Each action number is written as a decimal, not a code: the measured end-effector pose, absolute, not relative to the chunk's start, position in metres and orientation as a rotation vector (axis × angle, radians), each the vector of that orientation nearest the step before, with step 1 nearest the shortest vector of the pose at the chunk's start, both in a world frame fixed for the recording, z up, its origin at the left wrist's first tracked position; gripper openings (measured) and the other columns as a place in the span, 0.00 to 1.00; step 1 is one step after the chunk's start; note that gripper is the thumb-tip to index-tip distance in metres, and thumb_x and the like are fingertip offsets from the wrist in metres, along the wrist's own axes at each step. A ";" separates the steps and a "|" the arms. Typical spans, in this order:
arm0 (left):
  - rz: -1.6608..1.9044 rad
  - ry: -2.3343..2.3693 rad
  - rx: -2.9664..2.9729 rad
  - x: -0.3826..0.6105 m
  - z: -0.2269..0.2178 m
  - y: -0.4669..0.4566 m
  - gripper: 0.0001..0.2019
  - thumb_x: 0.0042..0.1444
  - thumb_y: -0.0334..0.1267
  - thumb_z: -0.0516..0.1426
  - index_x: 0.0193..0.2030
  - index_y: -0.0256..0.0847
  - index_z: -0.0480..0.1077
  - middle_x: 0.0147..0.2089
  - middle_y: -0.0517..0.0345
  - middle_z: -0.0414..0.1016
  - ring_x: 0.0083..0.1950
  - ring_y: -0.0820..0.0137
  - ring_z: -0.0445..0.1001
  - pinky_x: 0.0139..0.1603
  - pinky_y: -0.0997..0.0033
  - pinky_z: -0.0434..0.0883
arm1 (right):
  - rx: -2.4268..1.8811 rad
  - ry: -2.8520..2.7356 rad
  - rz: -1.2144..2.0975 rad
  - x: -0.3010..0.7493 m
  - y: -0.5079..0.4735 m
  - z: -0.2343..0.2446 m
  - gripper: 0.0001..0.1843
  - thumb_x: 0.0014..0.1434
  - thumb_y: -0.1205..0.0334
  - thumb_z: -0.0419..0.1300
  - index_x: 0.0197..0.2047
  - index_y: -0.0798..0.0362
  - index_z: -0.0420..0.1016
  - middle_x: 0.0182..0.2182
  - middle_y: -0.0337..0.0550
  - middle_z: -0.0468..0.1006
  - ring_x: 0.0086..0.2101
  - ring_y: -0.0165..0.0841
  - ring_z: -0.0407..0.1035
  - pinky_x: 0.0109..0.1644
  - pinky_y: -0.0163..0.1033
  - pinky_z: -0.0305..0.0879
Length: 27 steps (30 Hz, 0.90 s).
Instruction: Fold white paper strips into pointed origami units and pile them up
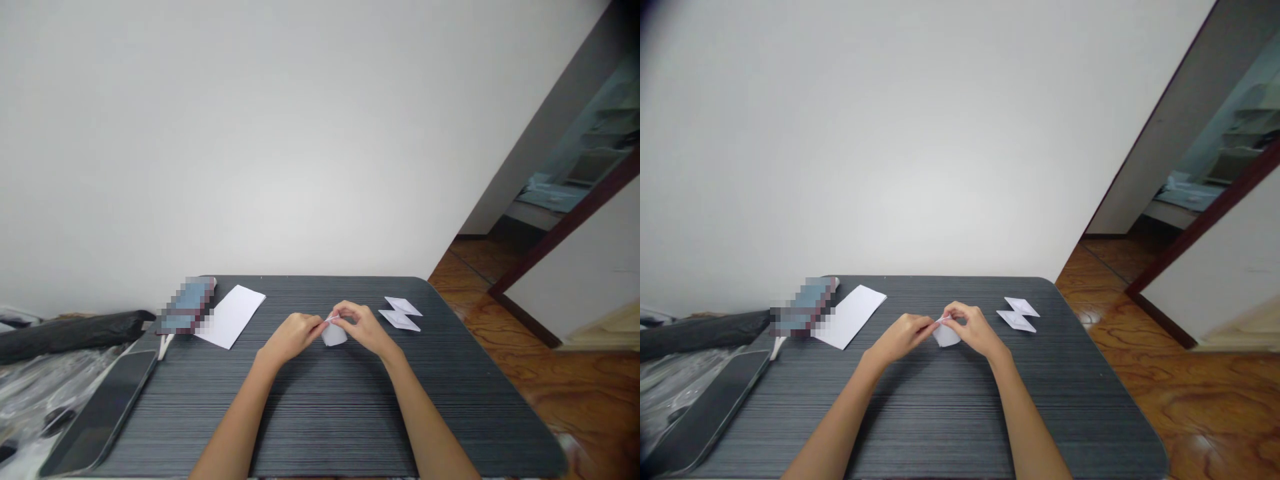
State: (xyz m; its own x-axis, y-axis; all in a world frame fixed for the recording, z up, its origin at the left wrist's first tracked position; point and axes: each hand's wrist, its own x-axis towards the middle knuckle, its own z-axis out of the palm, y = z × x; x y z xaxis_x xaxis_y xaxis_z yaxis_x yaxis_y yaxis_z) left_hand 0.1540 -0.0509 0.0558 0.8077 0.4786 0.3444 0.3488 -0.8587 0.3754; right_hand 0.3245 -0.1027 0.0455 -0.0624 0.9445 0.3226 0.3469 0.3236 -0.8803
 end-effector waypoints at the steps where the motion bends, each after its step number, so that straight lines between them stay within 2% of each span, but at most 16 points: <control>1: 0.667 0.651 2.709 0.154 0.055 -0.050 0.17 0.58 0.39 0.43 0.24 0.35 0.65 0.20 0.60 0.64 0.21 0.77 0.62 0.24 0.78 0.56 | -1.201 -1.592 0.756 0.325 -0.103 0.045 0.07 0.51 0.59 0.55 0.30 0.54 0.68 0.28 0.39 0.72 0.32 0.31 0.68 0.38 0.35 0.63; 10: 0.799 0.637 2.452 0.158 0.052 -0.051 0.15 0.56 0.39 0.46 0.26 0.35 0.67 0.20 0.61 0.66 0.22 0.78 0.63 0.27 0.80 0.59 | -1.215 -1.509 0.713 0.329 -0.101 0.044 0.07 0.51 0.59 0.54 0.28 0.55 0.67 0.28 0.41 0.72 0.31 0.30 0.67 0.38 0.36 0.62; 15: 0.783 0.668 2.297 0.159 0.052 -0.050 0.15 0.55 0.39 0.47 0.22 0.35 0.66 0.16 0.62 0.64 0.19 0.79 0.61 0.24 0.80 0.60 | -1.202 -1.498 0.724 0.329 -0.101 0.044 0.08 0.50 0.58 0.55 0.28 0.55 0.67 0.27 0.40 0.72 0.30 0.30 0.67 0.37 0.36 0.62; 27: 0.783 0.680 2.143 0.161 0.054 -0.052 0.17 0.54 0.42 0.47 0.21 0.34 0.66 0.15 0.62 0.64 0.17 0.80 0.60 0.21 0.81 0.60 | -1.192 -1.458 0.727 0.327 -0.101 0.045 0.07 0.49 0.60 0.57 0.26 0.55 0.68 0.25 0.40 0.71 0.29 0.30 0.67 0.36 0.36 0.63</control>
State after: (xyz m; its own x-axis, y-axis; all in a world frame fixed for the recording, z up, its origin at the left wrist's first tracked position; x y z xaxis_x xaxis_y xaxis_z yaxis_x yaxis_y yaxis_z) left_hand 0.1607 -0.0522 0.0539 0.6728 0.6701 0.3134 0.2164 -0.5834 0.7828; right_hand 0.3272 -0.1006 0.0446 0.0663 0.9357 0.3465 0.2864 0.3148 -0.9049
